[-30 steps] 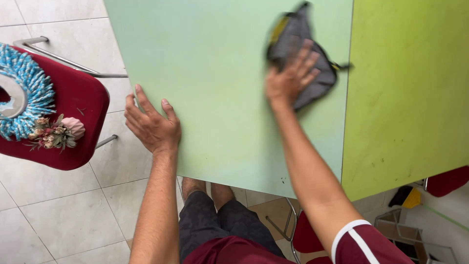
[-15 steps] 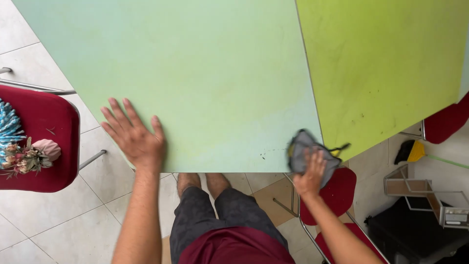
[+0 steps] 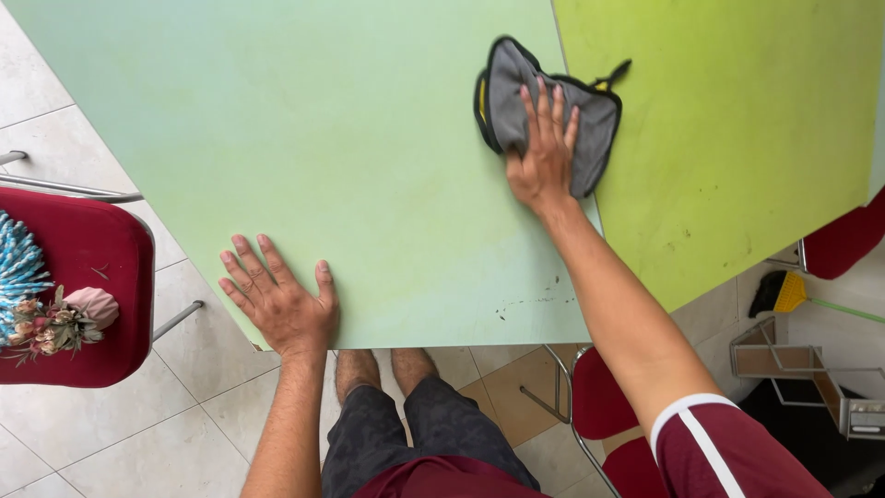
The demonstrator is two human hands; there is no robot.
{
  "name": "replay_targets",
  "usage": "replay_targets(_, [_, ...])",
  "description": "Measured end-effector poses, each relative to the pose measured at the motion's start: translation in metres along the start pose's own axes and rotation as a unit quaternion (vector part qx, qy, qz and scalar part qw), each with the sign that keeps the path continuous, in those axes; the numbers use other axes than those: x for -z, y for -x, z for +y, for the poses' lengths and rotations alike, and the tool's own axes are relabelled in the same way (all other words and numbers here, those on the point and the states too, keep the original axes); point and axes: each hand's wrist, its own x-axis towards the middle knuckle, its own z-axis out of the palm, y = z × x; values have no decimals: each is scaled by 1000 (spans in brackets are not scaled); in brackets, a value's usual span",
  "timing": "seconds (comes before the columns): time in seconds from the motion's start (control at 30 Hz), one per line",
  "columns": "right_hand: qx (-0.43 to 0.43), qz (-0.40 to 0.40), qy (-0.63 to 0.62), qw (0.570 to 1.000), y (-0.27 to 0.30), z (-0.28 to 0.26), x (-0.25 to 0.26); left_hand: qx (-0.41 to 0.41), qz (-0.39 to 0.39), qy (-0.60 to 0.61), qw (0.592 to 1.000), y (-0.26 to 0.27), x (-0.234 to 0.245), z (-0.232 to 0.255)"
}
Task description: The person wipes a light green table surface using a gray and yellow microfiber cloth and a blue mop head. They alternate between the two tools, moving across the table in broad strokes and occasionally flipping the cloth to use a different side.
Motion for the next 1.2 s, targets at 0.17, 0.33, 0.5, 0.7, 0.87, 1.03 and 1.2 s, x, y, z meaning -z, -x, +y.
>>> replay_targets(0.17, [58,12,-59,996,70,-13,7,-23,32,17,999,2,-14,-9])
replay_targets(0.33, [23,-32,-59,997,85,-14,-5,-26,35,28,999,-1,-17,-11])
replay_targets(0.5, [55,-55,8,997,-47,-8,1,-17,32,27,999,1,-15,-8])
replay_targets(0.7, [54,-28,-15,998,-40,-16,9,-21,37,17,999,3,-18,-11])
replay_targets(0.87, [45,-96,-6,994,153,-15,10,-14,43,25,999,6,-17,-9])
replay_targets(1.03, [14,-98,7,995,132,-14,-5,-9,47,19,999,-2,-18,-9])
replay_targets(1.2, [76,-90,26,993,-36,-21,13,-6,27,4,1000,2,-22,-9])
